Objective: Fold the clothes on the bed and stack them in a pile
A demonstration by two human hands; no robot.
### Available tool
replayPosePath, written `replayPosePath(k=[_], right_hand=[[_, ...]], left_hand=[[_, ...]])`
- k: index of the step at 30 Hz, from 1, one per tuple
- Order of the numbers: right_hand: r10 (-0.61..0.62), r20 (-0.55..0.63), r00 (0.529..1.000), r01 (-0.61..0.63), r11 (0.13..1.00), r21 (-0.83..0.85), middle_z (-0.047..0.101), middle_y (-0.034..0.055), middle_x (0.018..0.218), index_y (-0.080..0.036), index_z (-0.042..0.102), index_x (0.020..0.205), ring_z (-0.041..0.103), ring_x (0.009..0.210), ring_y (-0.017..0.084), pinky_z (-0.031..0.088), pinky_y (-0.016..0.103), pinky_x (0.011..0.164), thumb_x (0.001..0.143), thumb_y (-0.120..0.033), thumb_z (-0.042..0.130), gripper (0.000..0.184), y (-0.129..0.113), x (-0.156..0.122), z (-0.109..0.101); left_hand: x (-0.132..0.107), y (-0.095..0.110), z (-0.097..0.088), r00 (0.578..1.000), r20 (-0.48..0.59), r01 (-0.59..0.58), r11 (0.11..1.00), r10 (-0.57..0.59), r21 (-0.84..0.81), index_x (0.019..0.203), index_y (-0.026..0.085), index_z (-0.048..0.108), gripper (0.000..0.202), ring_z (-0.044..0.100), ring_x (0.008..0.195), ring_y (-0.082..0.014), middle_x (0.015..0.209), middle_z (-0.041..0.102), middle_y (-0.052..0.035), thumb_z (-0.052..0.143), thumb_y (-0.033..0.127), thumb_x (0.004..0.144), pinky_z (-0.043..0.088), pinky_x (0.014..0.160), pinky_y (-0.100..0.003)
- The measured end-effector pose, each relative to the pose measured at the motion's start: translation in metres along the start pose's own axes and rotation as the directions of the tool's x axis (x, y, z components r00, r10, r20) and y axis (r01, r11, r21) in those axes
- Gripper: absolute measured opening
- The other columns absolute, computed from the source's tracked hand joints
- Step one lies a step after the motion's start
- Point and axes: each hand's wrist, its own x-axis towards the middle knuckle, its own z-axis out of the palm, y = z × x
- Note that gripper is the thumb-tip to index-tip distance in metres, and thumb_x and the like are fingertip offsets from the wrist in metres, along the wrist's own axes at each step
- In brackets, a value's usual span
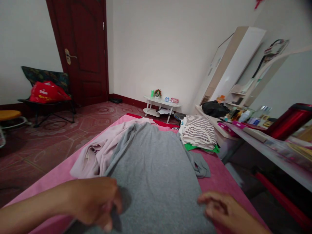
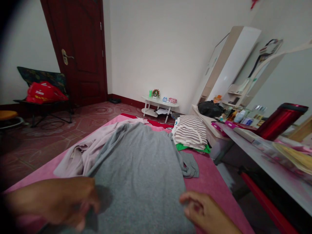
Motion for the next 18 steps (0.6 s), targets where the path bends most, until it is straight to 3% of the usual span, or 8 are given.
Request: replayPosePath(k=[2, 4, 6, 9, 12, 14, 16, 18], right_hand=[[-0.105, -0.215, 0.971, 0.092, 0.993, -0.068, 0.067, 0.0106, 0.106, -0.02, 0.066, 0.102, 0.061, 0.101, 0.025, 0.047, 0.038, 0.092, 0.074, -0.036, 0.051, 0.035, 0.007, 0.053, -0.004], [-0.149, -0.405, 0.902, 0.068, 0.975, -0.209, 0.063, 0.0143, 0.113, -0.015, 0.063, 0.105, 0.057, 0.109, 0.027, 0.041, 0.04, 0.099, 0.07, -0.029, 0.049, 0.041, 0.019, 0.102, -0.005], [-0.087, -0.476, 0.875, -0.062, 0.955, -0.289, 0.059, 0.0162, 0.12, -0.012, 0.055, 0.118, 0.058, 0.108, 0.027, 0.042, 0.04, 0.095, 0.071, -0.028, 0.047, 0.05, 0.03, 0.139, -0.001], [0.031, -0.467, 0.884, -0.236, 0.892, -0.386, 0.054, 0.0166, 0.13, -0.014, 0.043, 0.133, 0.06, 0.104, 0.029, 0.047, 0.039, 0.084, 0.078, -0.037, 0.049, 0.06, 0.034, 0.168, 0.014], [0.035, -0.397, 0.917, -0.253, 0.821, -0.512, 0.063, 0.0135, 0.118, -0.019, 0.048, 0.127, 0.064, 0.095, 0.03, 0.046, 0.037, 0.074, 0.082, -0.044, 0.048, 0.051, 0.026, 0.175, 0.03], [0.003, -0.336, 0.942, -0.203, 0.803, -0.561, 0.069, 0.0082, 0.095, -0.022, 0.056, 0.113, 0.066, 0.086, 0.027, 0.044, 0.033, 0.07, 0.084, -0.04, 0.046, 0.036, 0.023, 0.177, 0.03], [-0.004, -0.316, 0.949, -0.186, 0.8, -0.57, 0.069, 0.0043, 0.081, -0.024, 0.059, 0.1, 0.066, 0.082, 0.025, 0.042, 0.03, 0.067, 0.082, -0.037, 0.048, 0.025, 0.026, 0.179, 0.015], [0.065, -0.387, 0.92, -0.289, 0.78, -0.555, 0.068, 0.0046, 0.08, -0.024, 0.062, 0.095, 0.065, 0.079, 0.025, 0.041, 0.03, 0.064, 0.079, -0.035, 0.052, 0.022, 0.035, 0.181, -0.01]], left_hand=[[0.038, 0.016, -0.011, 0.988, -0.131, -0.081, 0.997, 0.079, -0.005, 0.114, 0.025, 0.066, 0.032, 0.067, 0.085, -0.0198, 0.095, 0.072, -0.0039, 0.061, 0.033, 0.083, 0.05, 0.073, -0.025], [0.081, 0.02, -0.011, 0.958, -0.247, -0.143, 0.989, 0.148, 0.038, 0.124, 0.025, 0.059, 0.039, 0.063, 0.102, -0.0223, 0.113, 0.067, -0.0072, 0.058, 0.034, 0.086, 0.048, 0.089, -0.03], [0.122, 0.013, -0.001, 0.932, -0.338, -0.092, 0.988, 0.129, 0.122, 0.136, 0.022, 0.047, 0.056, 0.056, 0.114, -0.0278, 0.13, 0.055, -0.0137, 0.06, 0.036, 0.083, 0.045, 0.097, -0.038], [0.169, -0.004, 0.023, 0.91, -0.415, 0.069, 0.979, 0.017, 0.192, 0.143, 0.018, 0.036, 0.067, 0.031, 0.136, -0.037, 0.149, 0.029, -0.0205, 0.055, 0.046, 0.085, 0.029, 0.109, -0.052], [0.19, -0.018, 0.042, 0.895, -0.446, 0.09, 0.972, 0.016, 0.215, 0.147, 0.022, 0.029, 0.064, 0.007, 0.142, -0.0364, 0.155, 0.014, -0.0164, 0.036, 0.054, 0.092, 0.01, 0.112, -0.06], [0.193, -0.022, 0.047, 0.892, -0.452, 0.081, 0.974, 0.024, 0.212, 0.148, 0.025, 0.026, 0.064, 0.004, 0.143, -0.0352, 0.156, 0.01, -0.014, 0.031, 0.057, 0.092, 0.007, 0.113, -0.06], [0.192, -0.024, 0.047, 0.895, -0.446, 0.077, 0.977, 0.021, 0.201, 0.148, 0.026, 0.025, 0.065, 0.004, 0.143, -0.0348, 0.156, 0.009, -0.0137, 0.03, 0.059, 0.092, 0.007, 0.113, -0.06], [0.192, -0.024, 0.046, 0.897, -0.441, 0.072, 0.978, 0.023, 0.196, 0.148, 0.026, 0.025, 0.066, 0.004, 0.143, -0.0345, 0.157, 0.008, -0.0135, 0.029, 0.06, 0.092, 0.007, 0.113, -0.06]])
